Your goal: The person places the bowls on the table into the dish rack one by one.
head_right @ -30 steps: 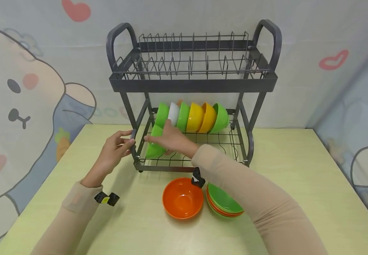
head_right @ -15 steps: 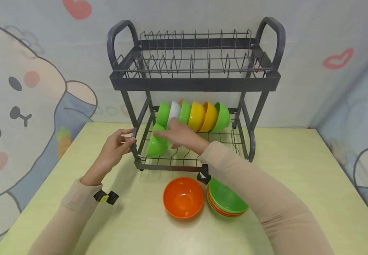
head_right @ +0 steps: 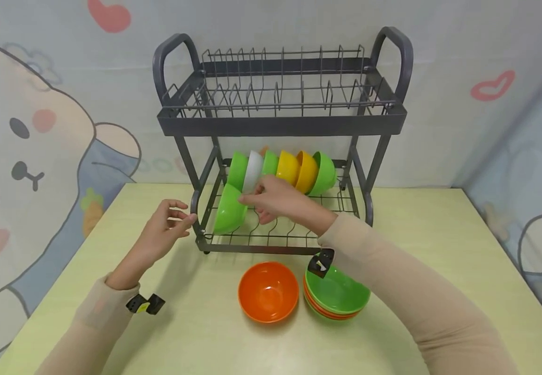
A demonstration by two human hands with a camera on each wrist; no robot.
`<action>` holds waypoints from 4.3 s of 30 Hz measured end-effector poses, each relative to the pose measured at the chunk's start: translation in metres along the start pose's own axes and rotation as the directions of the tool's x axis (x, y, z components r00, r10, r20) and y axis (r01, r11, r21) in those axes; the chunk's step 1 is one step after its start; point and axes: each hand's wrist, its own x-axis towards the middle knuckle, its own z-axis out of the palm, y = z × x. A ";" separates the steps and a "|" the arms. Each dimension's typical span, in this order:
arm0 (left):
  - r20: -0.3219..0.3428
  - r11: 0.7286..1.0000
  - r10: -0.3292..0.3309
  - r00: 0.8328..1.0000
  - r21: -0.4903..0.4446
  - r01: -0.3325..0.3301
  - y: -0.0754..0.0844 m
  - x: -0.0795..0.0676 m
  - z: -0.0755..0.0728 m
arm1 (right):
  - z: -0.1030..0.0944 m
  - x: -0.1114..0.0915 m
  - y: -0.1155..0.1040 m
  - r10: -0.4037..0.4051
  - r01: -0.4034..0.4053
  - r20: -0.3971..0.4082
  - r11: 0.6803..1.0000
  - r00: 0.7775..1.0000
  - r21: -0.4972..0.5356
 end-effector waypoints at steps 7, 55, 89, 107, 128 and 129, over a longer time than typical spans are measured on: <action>0.195 1.000 0.019 0.981 0.020 -0.023 0.007 -0.019 -0.005 | -0.005 -0.018 0.002 -0.022 0.021 0.040 1.000 0.999 0.018; 0.573 0.998 0.008 0.820 -0.061 0.033 0.010 -0.040 0.088 | -0.013 -0.049 0.035 -0.051 0.045 0.160 0.998 0.986 0.045; 0.504 0.985 0.088 0.859 -0.172 0.000 0.030 -0.040 0.056 | 0.007 -0.050 0.052 -0.009 -0.004 0.240 0.999 0.971 0.054; 0.425 0.969 0.148 0.893 -0.241 -0.046 0.041 -0.036 0.046 | -0.003 -0.043 0.057 -0.023 -0.178 0.429 0.889 0.903 0.422; 0.344 0.939 0.192 0.919 -0.336 -0.071 0.041 -0.029 0.038 | -0.010 -0.044 0.052 -0.007 -0.177 0.354 0.856 0.935 0.486; 0.328 0.940 0.191 0.925 -0.333 -0.075 0.040 -0.029 0.037 | -0.010 -0.043 0.052 -0.005 -0.174 0.345 0.858 0.938 0.483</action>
